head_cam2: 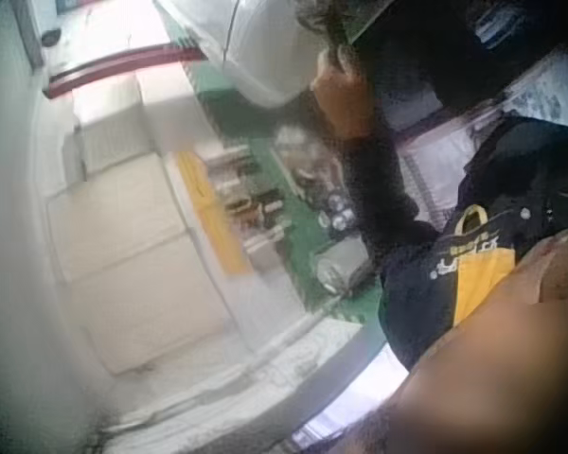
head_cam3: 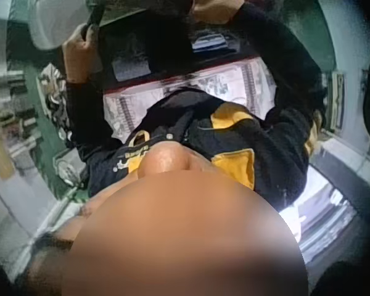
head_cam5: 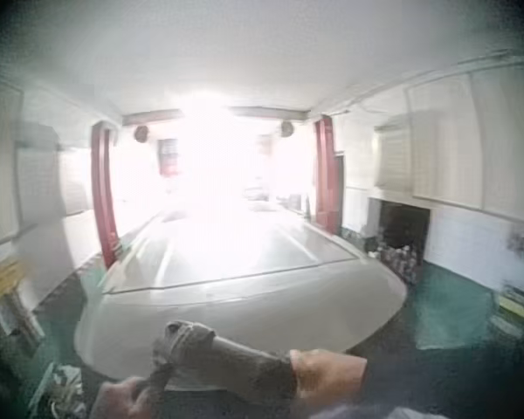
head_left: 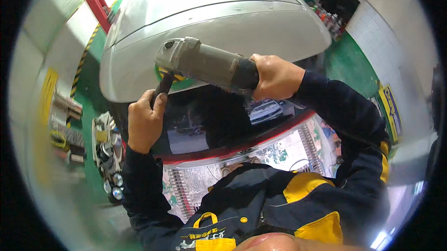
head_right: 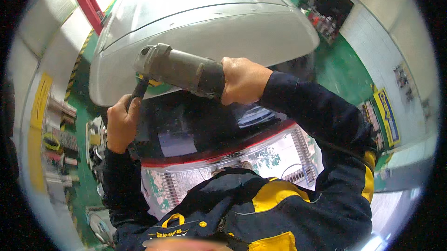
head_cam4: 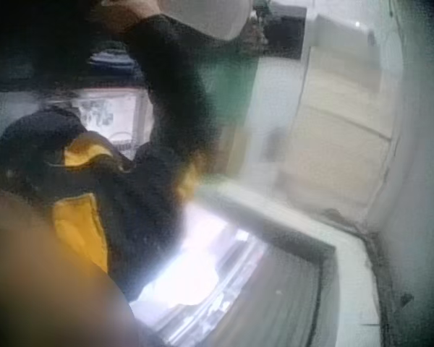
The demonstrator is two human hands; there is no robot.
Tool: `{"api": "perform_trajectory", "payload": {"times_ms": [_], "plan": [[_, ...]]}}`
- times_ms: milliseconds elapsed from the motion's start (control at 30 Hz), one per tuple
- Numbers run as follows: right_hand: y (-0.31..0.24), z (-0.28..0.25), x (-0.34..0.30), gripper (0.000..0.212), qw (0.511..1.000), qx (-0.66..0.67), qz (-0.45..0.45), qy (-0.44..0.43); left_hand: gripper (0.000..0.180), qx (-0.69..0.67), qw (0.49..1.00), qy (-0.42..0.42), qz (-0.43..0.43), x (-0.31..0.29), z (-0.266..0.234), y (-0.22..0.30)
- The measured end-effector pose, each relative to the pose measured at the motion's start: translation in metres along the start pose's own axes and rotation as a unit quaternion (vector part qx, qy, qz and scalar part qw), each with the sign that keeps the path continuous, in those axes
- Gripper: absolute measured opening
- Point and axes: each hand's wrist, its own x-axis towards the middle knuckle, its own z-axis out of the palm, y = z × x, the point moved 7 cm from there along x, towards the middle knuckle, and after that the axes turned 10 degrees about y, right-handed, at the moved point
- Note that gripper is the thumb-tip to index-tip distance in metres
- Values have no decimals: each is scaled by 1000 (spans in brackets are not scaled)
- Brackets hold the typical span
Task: The person uses a handheld electric polisher with a green and yellow pad to polish the rear trunk lid of a white car. They move the tool in overlapping circular and linear motions across the surface, covering the area from the center toward the edges and back.
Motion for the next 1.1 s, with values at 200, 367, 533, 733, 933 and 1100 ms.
{"api": "perform_trajectory", "payload": {"times_ms": [200, 367, 533, 733, 933, 1100], "plan": [[89, -56, -42, 60, 993, 35, 95, 65, 42, 9, 997, -41, 69, 38, 86, 79], [179, -106, -69, 61, 992, 59, 90, 72, 43, 25, 989, -83, 121, 70, 181, 154], [252, -152, -92, 58, 985, 56, 109, 123, 43, 15, 985, -95, 143, 102, 254, 218], [331, -204, -130, 46, 978, 74, 120, 154, 50, 18, 974, -120, 193, 128, 338, 296], [374, -227, -136, 48, 964, 104, 170, 177, 51, 29, 969, -149, 193, 153, 374, 343], [359, -223, -127, 49, 963, 128, 185, 149, 50, 26, 974, -145, 172, 148, 354, 327]]}}
